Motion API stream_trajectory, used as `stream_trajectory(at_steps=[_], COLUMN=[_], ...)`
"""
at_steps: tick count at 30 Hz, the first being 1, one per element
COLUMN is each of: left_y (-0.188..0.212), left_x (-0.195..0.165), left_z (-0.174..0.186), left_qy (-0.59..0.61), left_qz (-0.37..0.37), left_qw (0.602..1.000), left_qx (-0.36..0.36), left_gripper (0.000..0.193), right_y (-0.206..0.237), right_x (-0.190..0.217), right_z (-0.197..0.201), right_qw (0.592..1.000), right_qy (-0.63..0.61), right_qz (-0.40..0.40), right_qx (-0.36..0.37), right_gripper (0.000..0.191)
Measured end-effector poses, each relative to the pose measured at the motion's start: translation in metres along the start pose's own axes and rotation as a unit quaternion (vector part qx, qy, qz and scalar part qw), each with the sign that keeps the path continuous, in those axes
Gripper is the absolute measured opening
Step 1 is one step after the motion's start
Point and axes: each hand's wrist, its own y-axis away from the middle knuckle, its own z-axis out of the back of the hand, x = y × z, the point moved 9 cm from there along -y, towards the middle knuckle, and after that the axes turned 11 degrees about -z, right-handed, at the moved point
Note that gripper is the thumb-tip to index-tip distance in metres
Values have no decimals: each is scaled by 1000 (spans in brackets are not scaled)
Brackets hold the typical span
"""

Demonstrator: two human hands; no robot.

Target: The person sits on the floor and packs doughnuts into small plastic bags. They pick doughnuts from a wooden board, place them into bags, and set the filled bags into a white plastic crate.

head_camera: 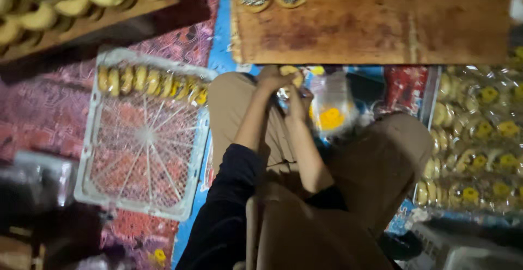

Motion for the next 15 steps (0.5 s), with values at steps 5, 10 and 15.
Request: stream_trajectory(at_steps=[5, 10, 15], left_y=[96, 244, 276], left_x=[-50, -82, -49], left_z=[48, 109, 98], left_qy=[74, -7, 47], left_qz=[-114, -289, -289], left_qw=[985, 945, 935], left_qx=[-109, -155, -199], left_gripper=[108, 119, 146], right_y=[65, 187, 202], right_x=[21, 35, -7], right_z=[-11, -36, -58], right_qw=[971, 765, 658], right_qy=[68, 289, 386], right_qz=[64, 363, 411], right_qx=[220, 448, 499], right_gripper=[89, 103, 98])
